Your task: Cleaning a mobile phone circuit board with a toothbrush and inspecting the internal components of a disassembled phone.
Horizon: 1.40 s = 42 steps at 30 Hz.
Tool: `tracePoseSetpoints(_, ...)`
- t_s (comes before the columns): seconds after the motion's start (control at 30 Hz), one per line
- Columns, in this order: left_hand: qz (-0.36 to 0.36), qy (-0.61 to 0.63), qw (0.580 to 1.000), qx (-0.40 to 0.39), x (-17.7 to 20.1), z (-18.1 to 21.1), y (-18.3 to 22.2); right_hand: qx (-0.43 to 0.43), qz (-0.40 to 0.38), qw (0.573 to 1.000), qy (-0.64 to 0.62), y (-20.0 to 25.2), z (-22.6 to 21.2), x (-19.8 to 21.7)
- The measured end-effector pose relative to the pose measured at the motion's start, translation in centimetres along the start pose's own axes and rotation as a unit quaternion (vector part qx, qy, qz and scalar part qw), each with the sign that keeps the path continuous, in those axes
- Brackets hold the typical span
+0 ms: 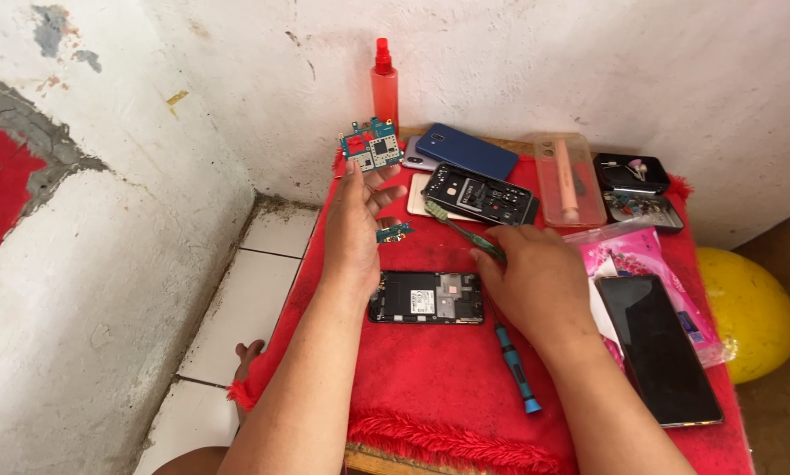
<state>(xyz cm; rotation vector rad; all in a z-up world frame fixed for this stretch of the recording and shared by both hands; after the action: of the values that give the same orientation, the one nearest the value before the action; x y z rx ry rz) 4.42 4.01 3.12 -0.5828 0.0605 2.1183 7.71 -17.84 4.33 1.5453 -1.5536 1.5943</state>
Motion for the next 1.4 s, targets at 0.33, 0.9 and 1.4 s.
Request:
tracePoseSetpoints(0.33,-0.03,0.124,0.991,-0.03,-0.7,0.1,-0.3,-0.054,-0.019,0.996,-0.068,0.1,1.0,1.4)
tracePoseSetpoints(0.9,-0.134,0.213,0.968,0.011,-3.8,-1.8,1.3,0.017,0.019,0.965,-0.259,0.2,0.0,3.4)
tracePoseSetpoints(1.4,-0.232,0.32,0.903,0.167,-5.7,-1.2,3.1,-0.018,0.005,0.967,-0.253,-0.6,2.2,4.0)
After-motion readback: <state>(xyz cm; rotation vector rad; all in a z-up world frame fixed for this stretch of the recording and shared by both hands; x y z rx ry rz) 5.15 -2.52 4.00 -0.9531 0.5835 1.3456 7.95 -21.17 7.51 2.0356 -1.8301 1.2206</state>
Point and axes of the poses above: each hand's wrist, its own y-axis away from the middle knuckle, its own x-axis out of the back of the hand, z = x × y, the point moved 8 cm from there along -y, towards the middle knuckle, and after that the axes turned 11 degrees about -x, right-handed, at the moved point
